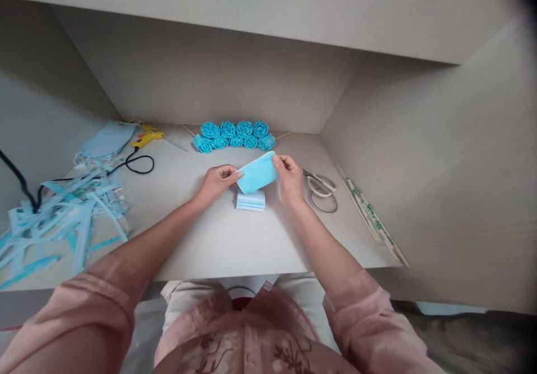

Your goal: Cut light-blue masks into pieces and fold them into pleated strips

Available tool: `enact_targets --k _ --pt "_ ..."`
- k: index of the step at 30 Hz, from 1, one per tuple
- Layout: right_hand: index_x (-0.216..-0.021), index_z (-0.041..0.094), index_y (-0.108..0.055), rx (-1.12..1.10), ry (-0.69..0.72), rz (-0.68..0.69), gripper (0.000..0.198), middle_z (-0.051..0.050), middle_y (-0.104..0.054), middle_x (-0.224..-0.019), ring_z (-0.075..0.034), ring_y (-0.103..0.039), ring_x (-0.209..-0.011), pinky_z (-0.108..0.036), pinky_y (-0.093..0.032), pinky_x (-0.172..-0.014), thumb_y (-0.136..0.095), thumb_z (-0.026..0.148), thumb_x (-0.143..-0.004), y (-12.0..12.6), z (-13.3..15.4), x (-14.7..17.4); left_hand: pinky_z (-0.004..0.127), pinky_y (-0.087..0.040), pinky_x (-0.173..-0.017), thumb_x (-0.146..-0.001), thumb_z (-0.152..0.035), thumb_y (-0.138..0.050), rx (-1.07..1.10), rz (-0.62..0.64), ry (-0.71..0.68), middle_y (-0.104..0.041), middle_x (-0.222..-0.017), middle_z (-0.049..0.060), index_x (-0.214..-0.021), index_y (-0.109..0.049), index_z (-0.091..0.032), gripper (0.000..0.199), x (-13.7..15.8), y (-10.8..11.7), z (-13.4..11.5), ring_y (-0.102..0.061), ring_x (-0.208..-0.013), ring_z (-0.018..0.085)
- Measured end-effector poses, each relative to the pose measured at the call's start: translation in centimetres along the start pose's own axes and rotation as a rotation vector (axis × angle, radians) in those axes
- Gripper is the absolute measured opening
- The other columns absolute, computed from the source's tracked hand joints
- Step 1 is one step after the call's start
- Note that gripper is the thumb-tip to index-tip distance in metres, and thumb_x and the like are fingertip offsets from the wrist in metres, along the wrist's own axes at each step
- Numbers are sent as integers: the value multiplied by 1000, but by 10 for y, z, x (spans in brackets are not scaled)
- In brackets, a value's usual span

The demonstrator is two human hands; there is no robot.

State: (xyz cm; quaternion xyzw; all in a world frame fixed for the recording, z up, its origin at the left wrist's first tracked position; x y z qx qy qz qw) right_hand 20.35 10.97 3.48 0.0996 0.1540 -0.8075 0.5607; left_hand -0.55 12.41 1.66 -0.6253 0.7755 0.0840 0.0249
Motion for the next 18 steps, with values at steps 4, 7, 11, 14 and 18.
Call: enact_targets --k 4,7,11,14,18 --pt "-75 18 -64 12 7 -1 33 3 -56 -68 -11 -45 -67 -23 -38 -65 -67 51 -74 0 -1 -1 20 -30 -42 -63 -52 -77 25 -46 9 -54 -57 -4 -70 -65 -14 40 -2 4 4 -39 -45 5" --pt "-75 19 -63 22 18 -17 34 3 -56 -69 -11 -45 -67 -23 -38 -65 -67 52 -74 2 -2 -2 21 -29 -39 -63 -51 -77 70 -70 9 -58 -60 -3 -75 -67 -14 40 -2 5 6 -39 -41 4" --pt "-77 19 -63 5 33 -8 33 3 -57 -71 -12 -46 -68 -23 -39 -66 -66 52 -75 0 0 -2 20 -37 -39 -59 -51 -81 179 -106 17 -63 -68 0 -78 -66 -13 45 -3 8 8 -48 -45 6" --pt "-80 19 -63 -6 46 8 31 3 -56 -73 -11 -46 -69 -23 -38 -66 -66 50 -76 -1 1 -1 22 -50 -48 -57 -49 -83 300 -92 31 -63 -72 0 -80 -65 -14 46 -4 7 11 -58 -58 10" --pt "-80 19 -61 -3 56 25 31 3 -55 -72 -12 -45 -68 -23 -37 -65 -65 50 -77 -3 0 0 26 -57 -60 -60 -46 -83 428 -68 53 -61 -71 -1 -81 -63 -14 43 -5 5 15 -60 -64 10"
Point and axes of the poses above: each hand's wrist, its own x-axis away from the middle knuckle, its own y-axis out of the back of the hand, z = x × y, the point moved 10 cm from there along -x, towards the middle knuckle
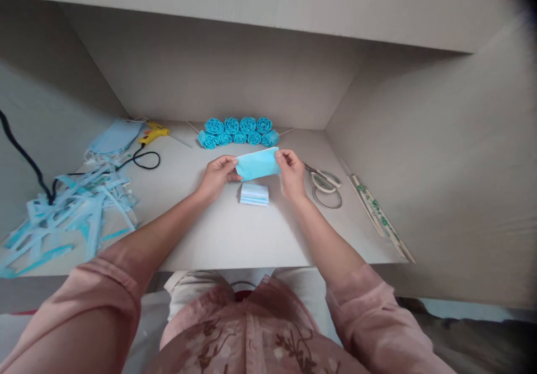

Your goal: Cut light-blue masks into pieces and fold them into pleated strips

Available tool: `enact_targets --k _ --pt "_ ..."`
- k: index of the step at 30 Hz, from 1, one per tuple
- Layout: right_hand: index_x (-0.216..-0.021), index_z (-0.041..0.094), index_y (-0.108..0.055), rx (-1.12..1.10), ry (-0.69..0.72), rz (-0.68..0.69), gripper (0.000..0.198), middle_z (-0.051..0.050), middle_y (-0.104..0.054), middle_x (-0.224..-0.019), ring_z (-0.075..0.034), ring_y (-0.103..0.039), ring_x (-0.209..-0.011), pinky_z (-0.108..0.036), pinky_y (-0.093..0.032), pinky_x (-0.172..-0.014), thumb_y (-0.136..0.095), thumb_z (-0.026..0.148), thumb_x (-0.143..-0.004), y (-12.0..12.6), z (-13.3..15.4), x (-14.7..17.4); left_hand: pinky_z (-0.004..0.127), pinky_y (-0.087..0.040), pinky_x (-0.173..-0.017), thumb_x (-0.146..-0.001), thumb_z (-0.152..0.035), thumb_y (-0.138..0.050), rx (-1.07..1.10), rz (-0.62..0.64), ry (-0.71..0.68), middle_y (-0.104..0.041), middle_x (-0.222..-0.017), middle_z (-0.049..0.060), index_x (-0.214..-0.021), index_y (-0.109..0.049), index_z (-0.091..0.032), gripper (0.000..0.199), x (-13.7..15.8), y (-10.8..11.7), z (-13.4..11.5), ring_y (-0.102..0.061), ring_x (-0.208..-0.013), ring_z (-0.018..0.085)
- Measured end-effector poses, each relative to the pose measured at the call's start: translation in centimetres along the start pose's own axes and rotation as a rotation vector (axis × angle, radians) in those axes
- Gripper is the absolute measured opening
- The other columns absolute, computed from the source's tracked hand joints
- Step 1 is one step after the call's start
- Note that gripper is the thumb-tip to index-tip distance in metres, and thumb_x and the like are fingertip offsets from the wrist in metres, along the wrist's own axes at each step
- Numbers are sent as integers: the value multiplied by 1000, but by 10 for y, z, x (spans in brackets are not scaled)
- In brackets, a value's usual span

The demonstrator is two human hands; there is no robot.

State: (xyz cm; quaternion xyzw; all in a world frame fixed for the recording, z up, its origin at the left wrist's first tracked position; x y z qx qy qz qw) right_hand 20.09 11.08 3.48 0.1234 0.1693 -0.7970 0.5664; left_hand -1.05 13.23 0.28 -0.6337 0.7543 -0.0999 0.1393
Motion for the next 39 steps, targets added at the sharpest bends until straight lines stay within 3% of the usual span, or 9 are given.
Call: enact_targets --k 7,17,23,27,30,34,39 --pt "-81 19 -60 -9 20 -18 31 3 -54 -73 -12 -45 -68 -24 -37 -66 -65 50 -80 2 -5 2 24 -55 -60 -65 -39 -80 72 31 -52 -59 -68 -2 -76 -63 -13 33 -2 -3 -7 -60 -59 9" --pt "-83 19 -60 51 71 -9 33 2 -57 -76 -12 -48 -71 -24 -40 -67 -62 52 -82 1 1 5 25 -53 -57 -68 -36 -74 97 84 12 -55 -66 -3 -77 -54 -16 30 -1 -10 -6 -59 -58 11" --pt "-84 20 -60 83 65 10 32 1 -58 -75 -12 -49 -70 -24 -40 -66 -61 52 -82 -2 5 6 25 -52 -62 -70 -52 -74 -82 181 -4 -58 -77 -1 -97 -58 -16 48 5 -23 -11 -59 -67 12" --pt "-83 20 -61 132 90 60 31 2 -57 -73 -12 -49 -68 -24 -40 -65 -61 51 -83 -8 10 9 24 -50 -68 -64 -48 -80 -282 222 -44 -64 -89 3 -113 -61 -16 61 8 -28 -15 -63 -84 17" --pt "-83 20 -62 169 101 94 30 2 -59 -72 -12 -50 -67 -25 -41 -65 -62 50 -83 -12 14 11 24 -48 -75 -61 -44 -82 -360 223 -77 -68 -101 7 -104 -67 -15 54 9 -29 -19 -62 -95 20" --pt "-83 20 -62 165 116 105 29 2 -60 -73 -12 -51 -67 -25 -41 -64 -62 49 -84 -14 18 13 23 -45 -67 -65 -47 -78 -391 234 -50 -64 -72 0 -76 -68 -14 36 10 -29 -15 -58 -69 14" --pt "-83 20 -62 182 132 110 28 2 -58 -72 -12 -49 -66 -25 -41 -64 -61 49 -85 -13 19 11 23 -44 -61 -64 -50 -78 -341 250 -8 -59 -62 -2 -69 -63 -15 38 10 -29 -10 -54 -60 11"
Point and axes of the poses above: each hand's wrist, its own x-axis away from the middle knuckle, its own y-axis out of the back of the hand, z = x × y, the point moved 10 cm from there along -x, towards the middle knuckle
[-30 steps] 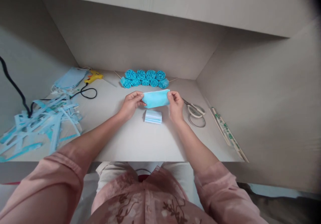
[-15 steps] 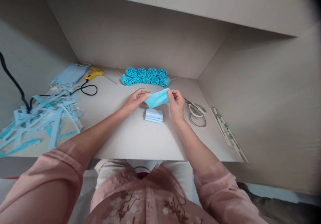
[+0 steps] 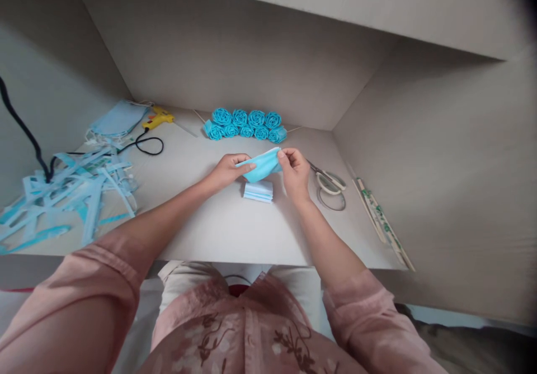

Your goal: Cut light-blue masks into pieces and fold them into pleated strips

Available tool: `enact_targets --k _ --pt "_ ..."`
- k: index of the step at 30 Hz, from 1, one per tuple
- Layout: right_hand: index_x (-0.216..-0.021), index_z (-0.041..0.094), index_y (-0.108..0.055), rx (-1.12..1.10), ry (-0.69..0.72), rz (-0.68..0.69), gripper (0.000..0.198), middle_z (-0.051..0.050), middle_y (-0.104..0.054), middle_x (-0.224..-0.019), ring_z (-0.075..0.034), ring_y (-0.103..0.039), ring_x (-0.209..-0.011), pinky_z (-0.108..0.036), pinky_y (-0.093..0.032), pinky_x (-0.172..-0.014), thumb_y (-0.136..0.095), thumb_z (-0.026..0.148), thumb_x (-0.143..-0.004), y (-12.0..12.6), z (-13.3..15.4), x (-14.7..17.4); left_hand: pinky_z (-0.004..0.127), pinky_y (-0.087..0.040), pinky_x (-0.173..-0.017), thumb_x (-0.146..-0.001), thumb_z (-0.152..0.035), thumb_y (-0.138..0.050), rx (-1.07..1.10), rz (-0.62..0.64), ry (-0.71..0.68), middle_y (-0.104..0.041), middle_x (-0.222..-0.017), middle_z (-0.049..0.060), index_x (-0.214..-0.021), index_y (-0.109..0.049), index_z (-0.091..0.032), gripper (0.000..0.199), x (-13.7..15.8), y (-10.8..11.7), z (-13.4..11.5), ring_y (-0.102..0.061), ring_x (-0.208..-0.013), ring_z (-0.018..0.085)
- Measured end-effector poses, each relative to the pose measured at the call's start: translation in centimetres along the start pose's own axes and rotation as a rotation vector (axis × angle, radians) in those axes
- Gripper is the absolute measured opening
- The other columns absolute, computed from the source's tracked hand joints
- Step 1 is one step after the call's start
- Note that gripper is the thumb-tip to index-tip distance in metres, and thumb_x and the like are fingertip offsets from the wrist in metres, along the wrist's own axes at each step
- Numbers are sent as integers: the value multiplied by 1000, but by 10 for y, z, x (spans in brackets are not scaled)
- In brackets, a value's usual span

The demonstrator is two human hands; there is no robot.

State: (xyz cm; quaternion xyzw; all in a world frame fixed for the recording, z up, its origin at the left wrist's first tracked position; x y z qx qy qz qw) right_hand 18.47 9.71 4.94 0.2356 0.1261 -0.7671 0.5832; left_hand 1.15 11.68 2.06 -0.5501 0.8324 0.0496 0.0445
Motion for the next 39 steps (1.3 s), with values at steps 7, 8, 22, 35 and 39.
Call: enact_targets --k 7,8,22,35,39 --pt "-86 21 -58 150 102 14 28 2 -57 -72 -13 -51 -66 -26 -39 -64 -54 49 -90 3 16 3 23 -46 -60 -65 -51 -78 74 69 30 -61 -62 -1 -70 -62 -14 40 3 -10 0 -55 -57 11" --pt "-87 21 -58 185 118 13 28 3 -57 -71 -13 -51 -66 -26 -39 -64 -53 49 -91 3 19 4 23 -46 -57 -65 -51 -78 74 67 36 -60 -61 -1 -70 -62 -15 40 3 -10 2 -54 -55 11" --pt "-89 23 -57 257 148 -90 29 2 -56 -71 -14 -50 -67 -27 -39 -67 -52 51 -91 26 27 -5 21 -30 -46 -66 -49 -76 -60 -48 22 -52 -54 -2 -65 -58 -16 38 -5 9 12 -43 -48 8" --pt "-90 26 -69 380 275 204 24 -4 -70 -85 -19 -62 -79 -33 -45 -82 -56 45 -90 -25 42 20 38 -37 -104 -77 -34 -69 -486 -22 -458 -69 -108 8 -97 -71 -18 26 12 -11 -66 -58 -110 26" --pt "-106 26 -67 233 170 217 33 -4 -70 -95 -20 -63 -86 -34 -47 -85 -65 50 -82 -30 37 19 31 -45 -84 -80 -41 -66 -352 -41 -335 -66 -76 4 -72 -68 -15 27 7 -4 -50 -61 -83 20"
Point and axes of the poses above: each hand's wrist, its own x-axis away from the middle knuckle, its own y-axis out of the back of the hand, z = x × y, the point moved 10 cm from there along -x, towards the middle knuckle
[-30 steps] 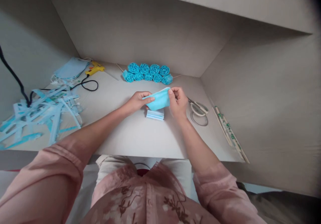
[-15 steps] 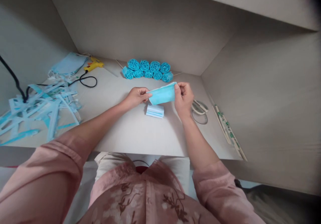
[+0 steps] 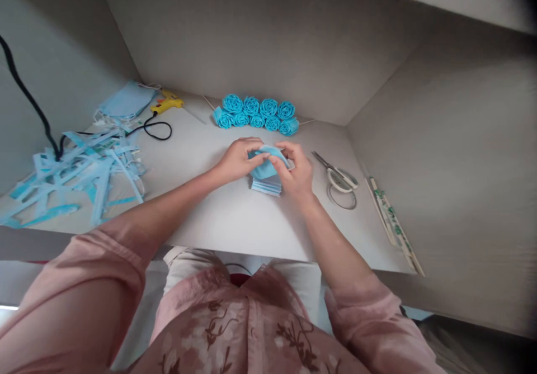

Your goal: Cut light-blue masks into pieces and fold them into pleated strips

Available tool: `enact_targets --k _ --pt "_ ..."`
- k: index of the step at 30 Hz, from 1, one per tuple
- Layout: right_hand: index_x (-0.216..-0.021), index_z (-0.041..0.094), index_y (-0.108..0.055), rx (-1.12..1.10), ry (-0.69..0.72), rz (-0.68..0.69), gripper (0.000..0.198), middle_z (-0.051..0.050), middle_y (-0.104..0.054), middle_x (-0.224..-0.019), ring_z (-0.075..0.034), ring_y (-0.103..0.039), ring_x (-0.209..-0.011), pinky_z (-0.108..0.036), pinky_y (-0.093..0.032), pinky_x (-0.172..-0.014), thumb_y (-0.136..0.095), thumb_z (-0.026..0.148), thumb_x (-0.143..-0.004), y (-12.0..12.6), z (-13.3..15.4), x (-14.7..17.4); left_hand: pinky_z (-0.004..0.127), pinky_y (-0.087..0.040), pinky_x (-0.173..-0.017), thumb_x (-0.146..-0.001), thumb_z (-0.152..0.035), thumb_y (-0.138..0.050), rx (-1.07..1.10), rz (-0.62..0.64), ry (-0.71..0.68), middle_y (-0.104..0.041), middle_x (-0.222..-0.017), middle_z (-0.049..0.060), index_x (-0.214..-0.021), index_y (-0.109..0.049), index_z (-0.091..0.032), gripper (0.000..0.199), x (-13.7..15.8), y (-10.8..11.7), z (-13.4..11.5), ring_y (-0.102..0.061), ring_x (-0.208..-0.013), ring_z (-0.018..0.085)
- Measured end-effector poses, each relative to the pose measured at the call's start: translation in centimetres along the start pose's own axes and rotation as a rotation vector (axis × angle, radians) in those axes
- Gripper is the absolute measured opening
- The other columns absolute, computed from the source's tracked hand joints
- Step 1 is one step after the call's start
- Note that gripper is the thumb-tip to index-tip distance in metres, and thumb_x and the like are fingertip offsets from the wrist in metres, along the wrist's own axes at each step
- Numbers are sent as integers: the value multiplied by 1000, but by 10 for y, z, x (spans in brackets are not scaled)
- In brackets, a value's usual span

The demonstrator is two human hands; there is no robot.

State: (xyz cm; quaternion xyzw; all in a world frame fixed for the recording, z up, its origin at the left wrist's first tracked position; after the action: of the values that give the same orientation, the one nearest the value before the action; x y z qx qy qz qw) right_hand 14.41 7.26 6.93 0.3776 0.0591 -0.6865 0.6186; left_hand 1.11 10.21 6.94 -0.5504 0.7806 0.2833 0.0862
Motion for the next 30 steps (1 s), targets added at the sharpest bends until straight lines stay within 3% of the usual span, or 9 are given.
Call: enact_targets --k 3,8,11,15,21,25,30 --pt "-117 25 -60 -168 -65 51 51 -5 -68 -110 -21 -63 -95 -35 -49 -85 -71 53 -75 -10 -9 -3 29 -48 -76 -76 -51 -70 309 -156 122 -69 -86 4 -88 -69 -13 40 2 14 19 -63 -84 19" --pt "-85 21 -65 -41 -106 153 26 -3 -67 -86 -20 -60 -82 -33 -45 -79 -67 46 -79 -27 -25 -2 29 -51 -79 -68 -53 -78 605 -230 190 -72 -91 5 -95 -67 -12 50 0 17 35 -66 -86 19" --pt "-67 21 -57 132 -62 122 26 -1 -59 -70 -18 -55 -72 -33 -43 -75 -62 41 -82 -26 -25 -1 28 -50 -82 -71 -53 -77 638 -275 139 -72 -94 5 -94 -67 -14 46 -2 22 38 -65 -90 18" --pt "-59 22 -44 341 67 99 31 1 -53 -61 -17 -51 -67 -39 -42 -89 -62 36 -81 -30 -12 1 26 -49 -82 -76 -57 -71 616 -367 119 -71 -93 3 -93 -66 -16 44 1 28 45 -64 -91 17" --pt "-61 22 -49 334 118 194 29 2 -57 -61 -17 -53 -66 -42 -40 -98 -60 38 -83 -54 1 11 23 -48 -71 -82 -54 -65 489 -486 177 -68 -87 2 -93 -62 -17 39 9 36 52 -62 -81 14" --pt "-69 22 -59 142 31 261 32 2 -63 -67 -16 -58 -68 -41 -42 -95 -61 51 -82 -47 1 6 22 -47 -65 -78 -54 -67 484 -420 203 -65 -81 2 -88 -62 -16 40 7 32 50 -59 -72 12" --pt "-106 22 -66 -73 -94 92 43 -4 -71 -99 -19 -63 -91 -32 -48 -83 -58 58 -85 -3 -6 -8 21 -44 -58 -76 -53 -68 369 -153 241 -63 -74 2 -86 -63 -13 42 6 5 37 -55 -64 12"
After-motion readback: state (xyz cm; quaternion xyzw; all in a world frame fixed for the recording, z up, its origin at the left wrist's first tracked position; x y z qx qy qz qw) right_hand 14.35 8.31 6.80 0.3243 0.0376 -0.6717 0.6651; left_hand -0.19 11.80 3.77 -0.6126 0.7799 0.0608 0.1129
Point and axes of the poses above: each hand's wrist, its own x-axis away from the middle knuckle, its own y-axis out of the back of the hand, z = x × y, the point moved 10 cm from there along -x, towards the middle knuckle
